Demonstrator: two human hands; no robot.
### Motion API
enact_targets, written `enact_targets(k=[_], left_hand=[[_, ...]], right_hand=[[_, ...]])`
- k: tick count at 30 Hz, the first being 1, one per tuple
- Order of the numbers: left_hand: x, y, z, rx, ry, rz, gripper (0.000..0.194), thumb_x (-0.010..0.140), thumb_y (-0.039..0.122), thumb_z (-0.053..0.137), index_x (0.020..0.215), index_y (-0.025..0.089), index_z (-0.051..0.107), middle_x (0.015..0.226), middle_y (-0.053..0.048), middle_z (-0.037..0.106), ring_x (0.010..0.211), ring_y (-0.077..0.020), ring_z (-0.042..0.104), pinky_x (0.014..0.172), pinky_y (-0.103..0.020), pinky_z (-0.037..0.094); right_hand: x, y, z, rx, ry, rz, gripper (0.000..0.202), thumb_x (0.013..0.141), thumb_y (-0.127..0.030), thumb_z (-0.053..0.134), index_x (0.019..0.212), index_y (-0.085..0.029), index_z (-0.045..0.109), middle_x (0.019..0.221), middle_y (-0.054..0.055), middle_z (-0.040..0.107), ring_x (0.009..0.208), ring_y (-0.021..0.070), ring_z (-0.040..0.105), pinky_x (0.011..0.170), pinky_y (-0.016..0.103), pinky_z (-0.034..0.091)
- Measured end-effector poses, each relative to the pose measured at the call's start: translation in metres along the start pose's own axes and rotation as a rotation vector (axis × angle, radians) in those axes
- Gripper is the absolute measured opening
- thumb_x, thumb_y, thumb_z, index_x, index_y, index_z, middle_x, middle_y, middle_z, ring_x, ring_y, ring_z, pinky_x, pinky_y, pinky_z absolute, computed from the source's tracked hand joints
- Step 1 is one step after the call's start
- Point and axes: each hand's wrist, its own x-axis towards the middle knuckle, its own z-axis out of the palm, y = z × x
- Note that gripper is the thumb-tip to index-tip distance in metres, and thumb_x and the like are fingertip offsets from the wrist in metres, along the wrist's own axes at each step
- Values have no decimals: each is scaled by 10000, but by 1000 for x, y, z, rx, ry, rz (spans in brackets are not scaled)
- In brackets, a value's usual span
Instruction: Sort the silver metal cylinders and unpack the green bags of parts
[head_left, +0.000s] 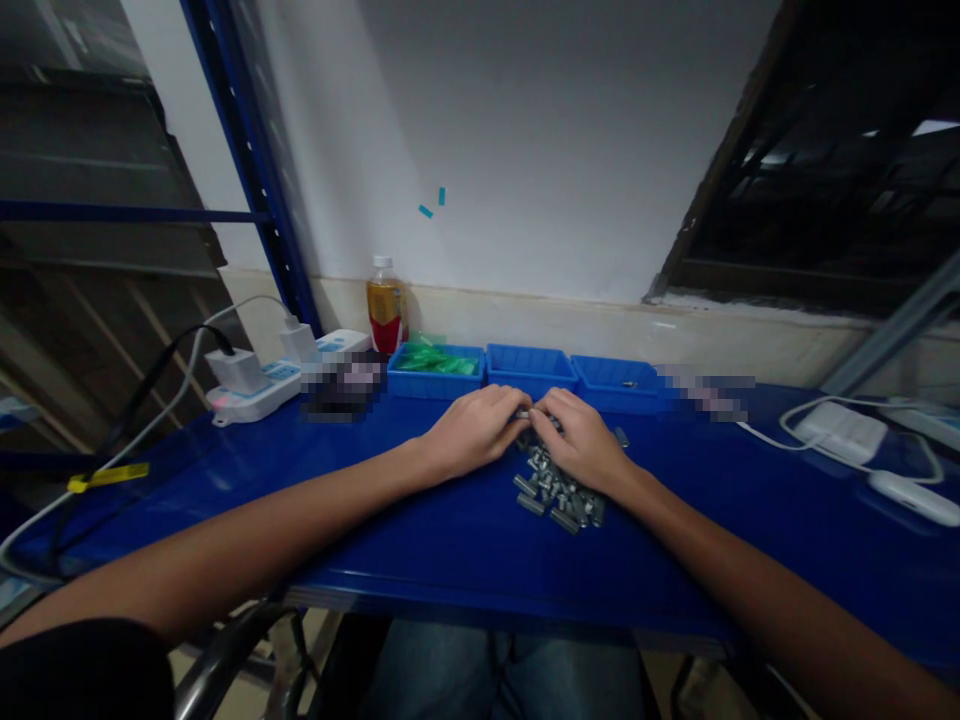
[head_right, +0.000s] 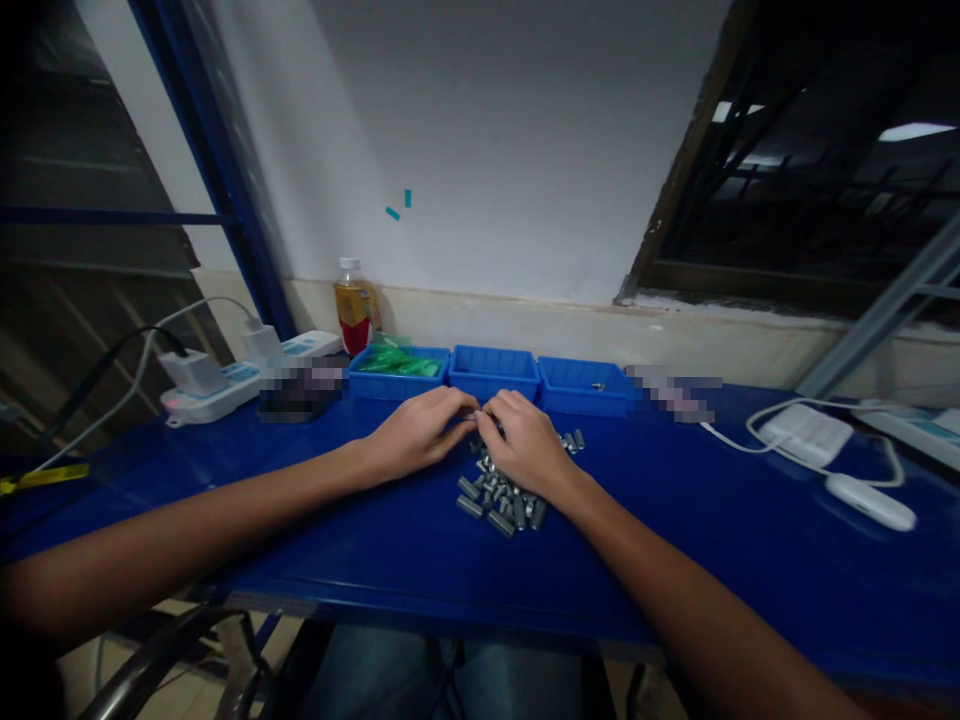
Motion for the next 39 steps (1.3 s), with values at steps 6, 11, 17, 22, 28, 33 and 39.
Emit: enact_targets(k=[6,11,17,22,28,33,39], left_hand=[[-8,-4,4,-100,3,-119,212,951,289,366,1007,161,526,968,-75,634,889,-174,591,806,-305,469],[-12,-2,5,-190,-16,-208,247,957,294,343,909,163,546,844,-47,644,770,-152,604,711,-259,459],[-11,2,3,-209,-48,-224,320,962,298,314,791,161,547,717,-22,613,670,-137,581,655,-247,435],[-11,4,1,-298,0,-223,229,942,306,360,1000,170,535,820,-30,630,751,-145,591,701,-263,455],[-13,5,5,-287,67,-173,184,905,302,443,1018,171,504,870,-44,611,813,-159,576,741,-279,458],[-11,5,3,-259,66,-213,207,946,307,363,948,171,519,852,-36,621,779,-148,576,731,-266,442],[-10,5,-1,-218,15,-229,299,960,301,312,774,175,510,716,-13,588,681,-137,557,657,-249,417]], right_hand=[[-1,-2,-1,14,43,-27,127,882,-282,499,962,-188,529,819,47,571,791,192,545,730,319,421],[0,-6,-4,-27,17,-104,101,872,-241,515,955,-185,520,823,56,564,793,199,545,721,318,431],[0,-9,-6,-42,7,-113,69,891,-241,477,887,-184,515,821,67,571,793,204,539,719,327,426],[0,-12,-4,-42,-1,-67,131,904,-222,419,787,-194,470,757,48,534,735,188,521,676,312,409],[1,-10,-2,-29,-5,-39,223,939,-224,343,743,-198,447,727,41,512,712,179,507,668,310,395],[-1,-9,-4,-10,-1,-45,85,906,-261,461,918,-187,500,808,48,549,782,195,535,706,318,418],[-1,-11,-5,-41,-32,-112,83,888,-229,482,948,-182,517,849,69,569,815,208,540,732,326,426]])
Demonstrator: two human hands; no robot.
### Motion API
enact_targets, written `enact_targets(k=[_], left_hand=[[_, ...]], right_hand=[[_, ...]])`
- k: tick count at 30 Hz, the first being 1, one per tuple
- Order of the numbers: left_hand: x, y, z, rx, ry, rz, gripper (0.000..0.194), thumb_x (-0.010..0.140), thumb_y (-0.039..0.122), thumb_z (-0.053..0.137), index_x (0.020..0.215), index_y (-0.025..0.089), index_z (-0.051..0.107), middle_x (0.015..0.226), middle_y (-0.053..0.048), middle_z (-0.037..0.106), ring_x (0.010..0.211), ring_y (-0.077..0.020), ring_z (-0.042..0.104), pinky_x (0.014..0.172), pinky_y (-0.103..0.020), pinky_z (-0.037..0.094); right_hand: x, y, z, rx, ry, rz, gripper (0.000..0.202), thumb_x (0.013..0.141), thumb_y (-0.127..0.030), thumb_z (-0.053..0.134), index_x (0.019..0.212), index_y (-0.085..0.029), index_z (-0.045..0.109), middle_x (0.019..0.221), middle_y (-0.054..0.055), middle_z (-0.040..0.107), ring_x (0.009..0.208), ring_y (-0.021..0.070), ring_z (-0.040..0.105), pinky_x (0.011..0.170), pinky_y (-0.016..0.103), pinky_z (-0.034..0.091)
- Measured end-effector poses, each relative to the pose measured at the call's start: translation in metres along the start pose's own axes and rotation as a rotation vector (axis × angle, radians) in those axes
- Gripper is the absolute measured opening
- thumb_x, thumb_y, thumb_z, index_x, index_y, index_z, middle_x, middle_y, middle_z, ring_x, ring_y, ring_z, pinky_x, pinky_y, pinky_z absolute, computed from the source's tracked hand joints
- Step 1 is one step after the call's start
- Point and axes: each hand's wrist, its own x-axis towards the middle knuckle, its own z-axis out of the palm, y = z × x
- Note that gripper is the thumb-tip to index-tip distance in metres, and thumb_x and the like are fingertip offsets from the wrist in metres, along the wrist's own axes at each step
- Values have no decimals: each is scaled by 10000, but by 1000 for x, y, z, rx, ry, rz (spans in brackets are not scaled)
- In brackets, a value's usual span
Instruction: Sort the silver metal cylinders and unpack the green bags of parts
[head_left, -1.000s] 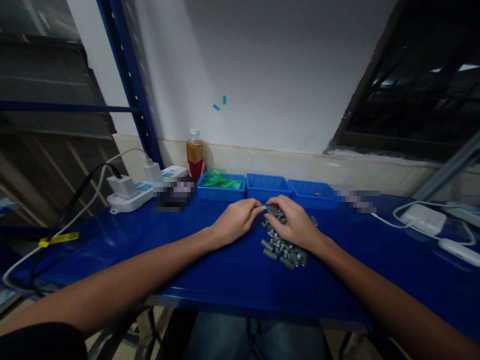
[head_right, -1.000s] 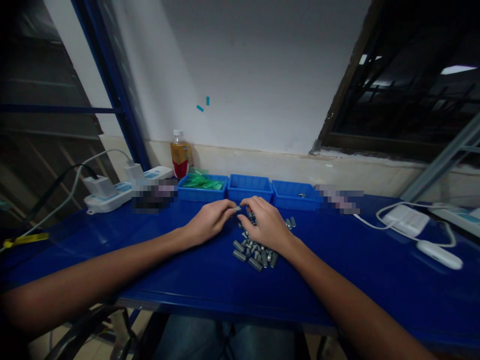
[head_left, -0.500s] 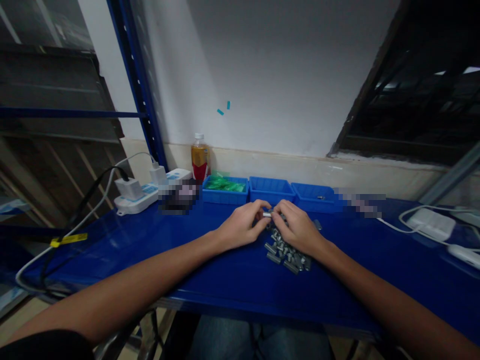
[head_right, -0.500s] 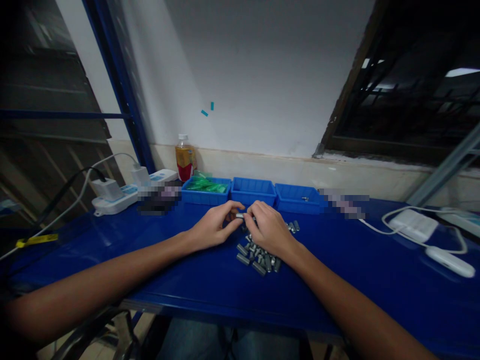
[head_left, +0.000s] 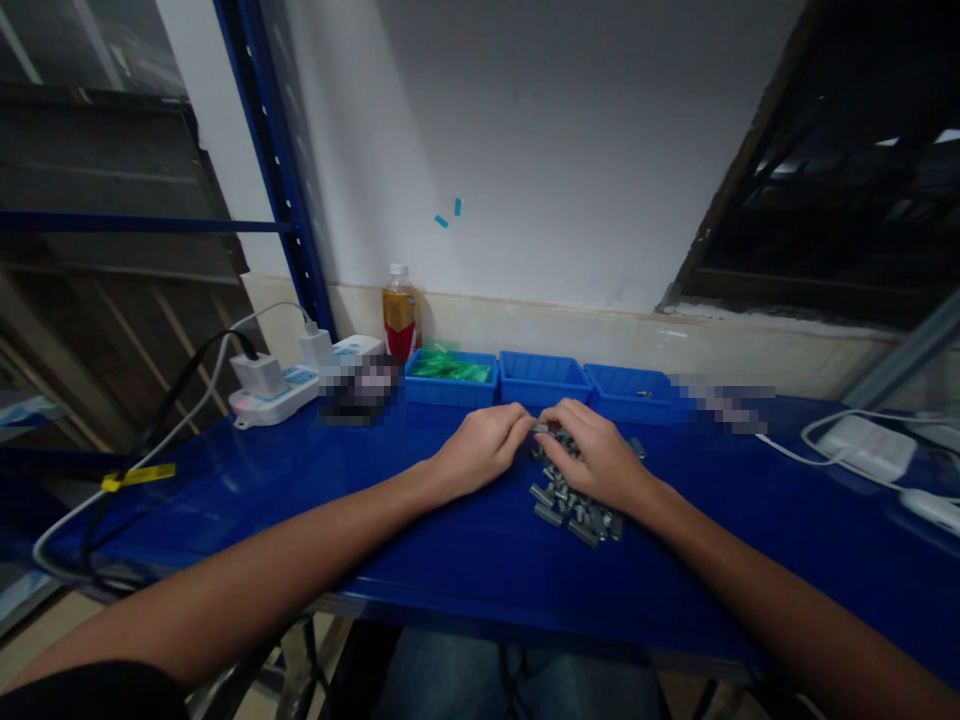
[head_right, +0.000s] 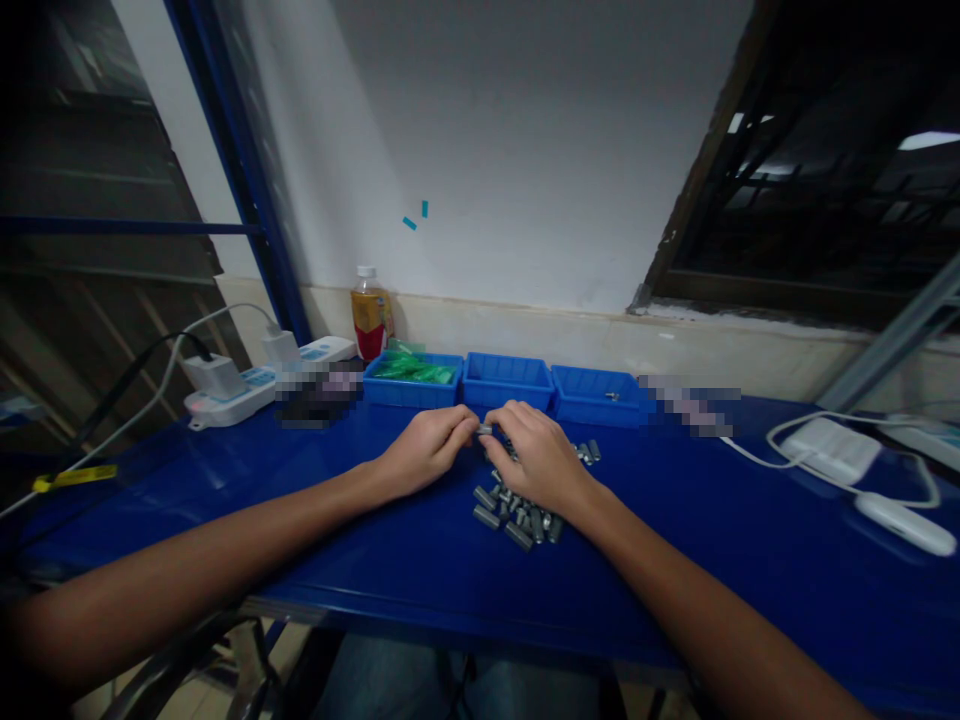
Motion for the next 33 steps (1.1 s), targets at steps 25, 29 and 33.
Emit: enact_targets(k=[25,29,33], left_hand=[[-1,4,-7,45,-18,26,298,958,305,303,816,163,523,744,-22,591,693,-140,553,659,-255,420],[-3,3,-6,-20,11,45,215,924,338,417,1020,170,512,791,-11,604,725,-139,564,666,-245,429],[-3,4,-6,9,8,65,195,930,315,404,999,171,517,833,-25,618,761,-146,574,689,-254,435]], right_hand=[[1,0,-1,2,33,-26,94,902,-228,466,924,-169,536,837,68,566,814,199,537,736,322,427],[2,-1,-1,4,43,-9,174,929,-232,407,828,-169,533,792,64,553,777,185,526,712,312,419],[2,-1,-2,17,40,-15,204,939,-235,381,813,-172,529,773,59,547,758,183,520,705,315,415]])
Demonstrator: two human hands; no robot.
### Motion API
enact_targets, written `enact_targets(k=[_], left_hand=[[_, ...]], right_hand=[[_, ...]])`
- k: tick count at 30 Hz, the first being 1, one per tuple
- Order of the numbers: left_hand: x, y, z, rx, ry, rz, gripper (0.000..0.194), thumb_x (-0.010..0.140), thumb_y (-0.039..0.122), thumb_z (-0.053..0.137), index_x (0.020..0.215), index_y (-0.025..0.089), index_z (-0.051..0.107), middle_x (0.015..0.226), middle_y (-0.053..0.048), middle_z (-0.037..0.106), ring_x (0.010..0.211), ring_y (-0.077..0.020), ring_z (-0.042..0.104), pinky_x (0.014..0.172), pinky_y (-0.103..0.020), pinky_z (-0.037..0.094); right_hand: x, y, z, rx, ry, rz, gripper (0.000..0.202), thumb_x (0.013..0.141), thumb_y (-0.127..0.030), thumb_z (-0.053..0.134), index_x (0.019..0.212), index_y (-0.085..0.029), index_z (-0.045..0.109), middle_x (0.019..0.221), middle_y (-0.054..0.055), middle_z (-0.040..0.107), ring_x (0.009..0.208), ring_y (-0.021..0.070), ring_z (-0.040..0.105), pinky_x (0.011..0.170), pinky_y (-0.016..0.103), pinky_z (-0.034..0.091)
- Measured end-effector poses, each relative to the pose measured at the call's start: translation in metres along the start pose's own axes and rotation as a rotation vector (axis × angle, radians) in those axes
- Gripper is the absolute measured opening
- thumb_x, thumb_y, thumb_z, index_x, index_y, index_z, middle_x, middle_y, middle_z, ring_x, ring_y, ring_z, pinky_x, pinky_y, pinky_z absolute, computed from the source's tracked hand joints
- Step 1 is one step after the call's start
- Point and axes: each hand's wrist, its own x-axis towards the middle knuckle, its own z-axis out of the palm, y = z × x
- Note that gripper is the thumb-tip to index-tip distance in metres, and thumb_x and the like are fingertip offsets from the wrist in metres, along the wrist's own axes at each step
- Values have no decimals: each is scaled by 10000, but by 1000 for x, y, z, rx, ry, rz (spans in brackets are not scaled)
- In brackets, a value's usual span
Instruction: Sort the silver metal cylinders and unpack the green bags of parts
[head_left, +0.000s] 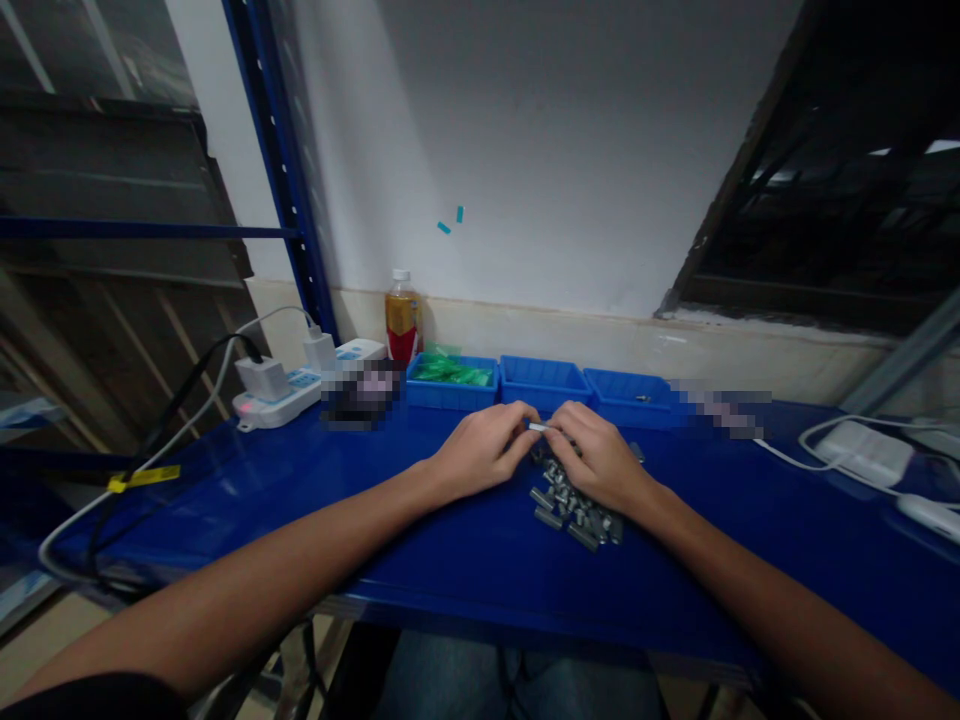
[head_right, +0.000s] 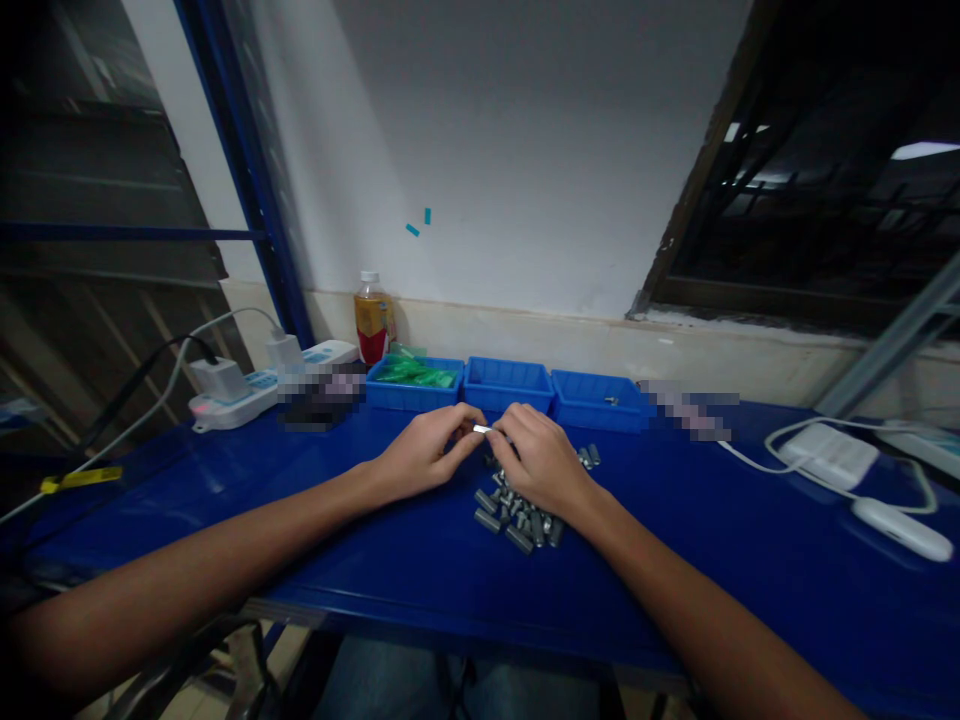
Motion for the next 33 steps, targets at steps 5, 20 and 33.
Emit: enact_targets(k=[5,20,33], left_hand=[[2,1,-2,43,1,-24,241,954,315,340,892,169,522,841,-39,629,764,-151,581,686,-259,433],[11,-11,0,-56,-96,-20,194,933,313,394,998,188,527,846,-22,625,771,-140,582,694,-240,438],[23,-20,13,-93,-193,-43,325,971,319,258,824,170,506,742,-19,594,695,-136,566,656,-250,430]], right_hand=[[-1,0,-1,-10,21,-5,124,896,-267,485,953,-167,531,845,72,567,805,204,537,727,330,428],[2,8,1,72,-35,102,247,943,-210,356,739,-181,492,723,46,517,718,170,492,664,301,394],[-3,12,3,68,-51,129,57,908,-198,476,941,-183,520,822,52,563,767,178,530,676,305,415]])
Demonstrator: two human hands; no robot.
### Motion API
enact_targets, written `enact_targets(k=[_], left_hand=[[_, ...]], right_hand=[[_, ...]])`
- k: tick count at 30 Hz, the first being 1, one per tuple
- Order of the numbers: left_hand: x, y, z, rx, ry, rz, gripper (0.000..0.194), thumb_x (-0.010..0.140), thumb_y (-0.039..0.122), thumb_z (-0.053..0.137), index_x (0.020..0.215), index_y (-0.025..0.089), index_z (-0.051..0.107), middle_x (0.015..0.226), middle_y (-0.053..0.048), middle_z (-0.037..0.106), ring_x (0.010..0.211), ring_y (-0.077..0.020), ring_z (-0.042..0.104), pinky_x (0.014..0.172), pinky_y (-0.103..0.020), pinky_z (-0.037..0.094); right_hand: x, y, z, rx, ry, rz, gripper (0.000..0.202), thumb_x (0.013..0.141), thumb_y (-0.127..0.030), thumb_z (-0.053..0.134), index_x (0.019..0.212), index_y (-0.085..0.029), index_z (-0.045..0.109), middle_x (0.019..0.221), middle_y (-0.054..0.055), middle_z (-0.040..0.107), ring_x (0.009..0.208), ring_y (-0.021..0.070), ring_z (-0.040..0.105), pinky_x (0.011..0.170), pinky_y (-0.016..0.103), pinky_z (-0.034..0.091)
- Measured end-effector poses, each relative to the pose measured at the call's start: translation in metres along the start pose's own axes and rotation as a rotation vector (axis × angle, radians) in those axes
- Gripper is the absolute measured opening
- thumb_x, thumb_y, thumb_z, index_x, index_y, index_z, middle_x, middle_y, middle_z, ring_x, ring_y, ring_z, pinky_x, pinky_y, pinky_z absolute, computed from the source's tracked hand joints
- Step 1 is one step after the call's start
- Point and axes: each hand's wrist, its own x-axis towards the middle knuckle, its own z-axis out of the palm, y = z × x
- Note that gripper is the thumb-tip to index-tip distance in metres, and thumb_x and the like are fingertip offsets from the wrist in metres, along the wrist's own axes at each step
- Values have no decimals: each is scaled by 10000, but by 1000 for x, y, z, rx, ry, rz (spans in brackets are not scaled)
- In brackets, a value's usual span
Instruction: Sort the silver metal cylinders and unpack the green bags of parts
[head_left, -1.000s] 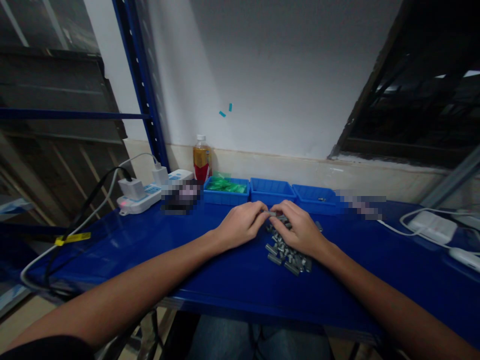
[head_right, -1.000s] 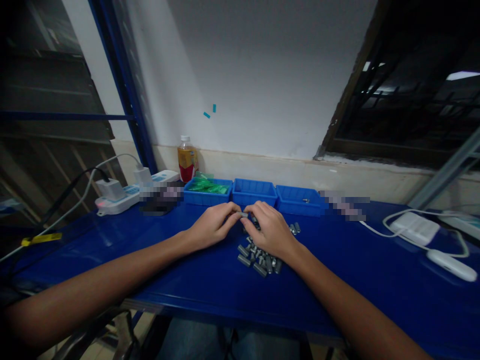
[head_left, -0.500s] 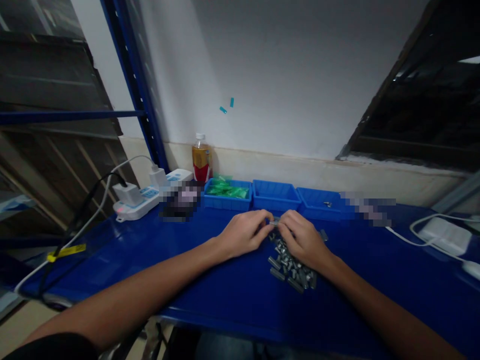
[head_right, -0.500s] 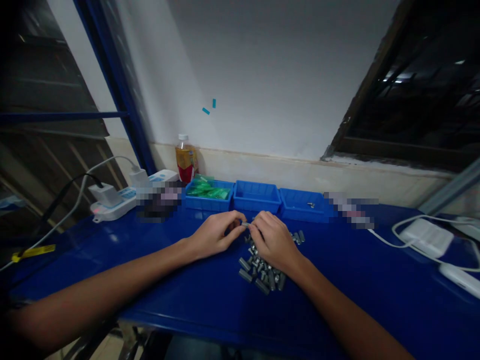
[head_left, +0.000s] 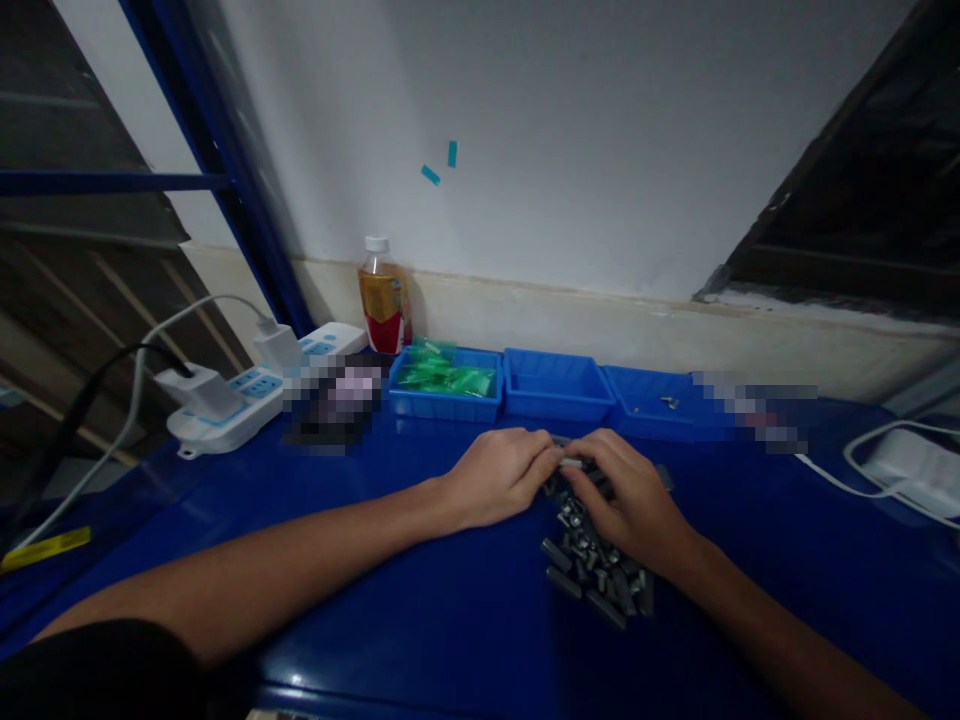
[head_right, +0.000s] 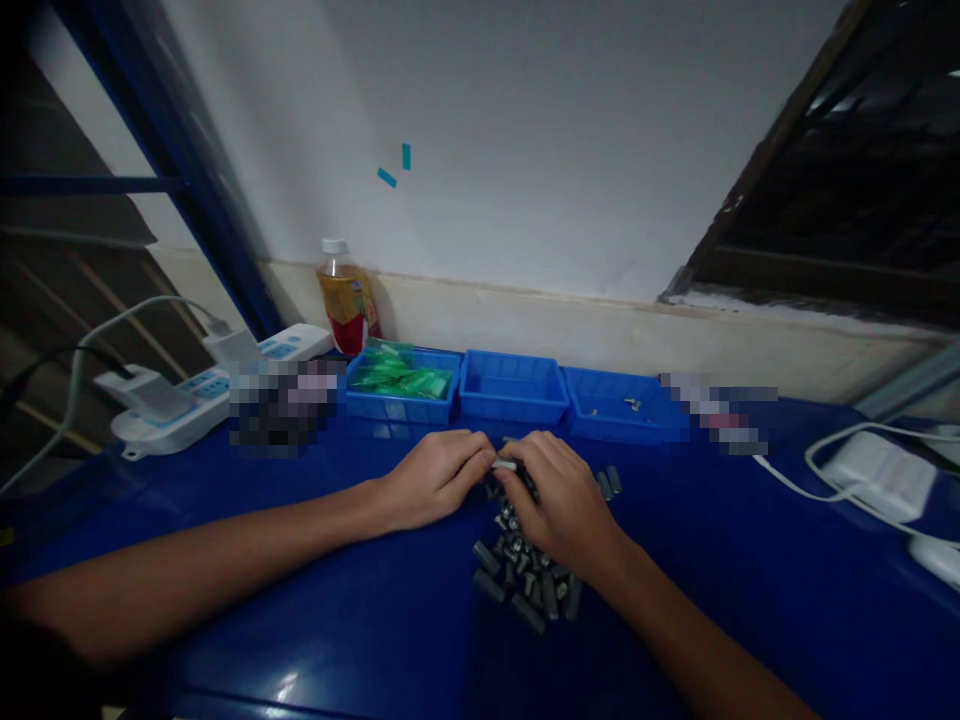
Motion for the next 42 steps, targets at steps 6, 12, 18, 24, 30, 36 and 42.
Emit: enact_targets(k=[6,12,18,24,30,36,42], left_hand=[[-6,5,-6,-102,27,37,198,920,305,411,1061,179,471,857,-20,624,758,-139,582,669,-242,440],[-7,5,-5,-25,57,97,197,934,296,376,1034,185,504,881,-36,635,798,-154,587,717,-257,439],[-7,2,-5,-15,91,23,244,954,326,328,910,174,514,818,-30,626,744,-143,573,666,-249,429],[-5,2,-4,118,-10,-17,344,968,354,272,799,174,512,746,-28,594,710,-152,555,660,-269,416],[-43,17,-25,311,-154,-57,251,916,392,417,936,184,556,925,-56,590,864,-205,542,777,-354,422],[-107,3,-76,353,-135,-394,304,927,414,351,885,213,575,874,-44,589,802,-184,561,751,-333,460],[-142,-46,-109,685,284,-781,714,758,678,479,1233,152,395,1182,-148,523,1077,-353,501,898,-501,436]], right_hand=[[1,-1,-1,11,4,22,138,939,-180,405,869,-177,524,749,37,545,707,163,505,635,297,393],[-1,-5,-3,51,-26,19,182,947,-187,375,832,-193,515,719,28,541,675,158,506,607,294,399],[-5,-4,-2,28,15,62,164,891,-257,529,1041,-197,500,856,56,582,768,175,548,658,299,446],[-3,-4,-2,22,-29,9,58,906,-201,471,929,-194,524,814,51,569,752,172,538,656,307,430],[-1,-1,-4,4,19,35,138,912,-216,433,816,-194,530,740,41,549,705,172,534,627,303,421],[-2,1,-4,29,24,33,111,903,-226,451,842,-207,541,760,40,566,710,178,550,625,305,429],[0,-4,0,53,-8,9,113,910,-205,437,834,-202,520,747,36,545,699,169,523,617,306,410]])
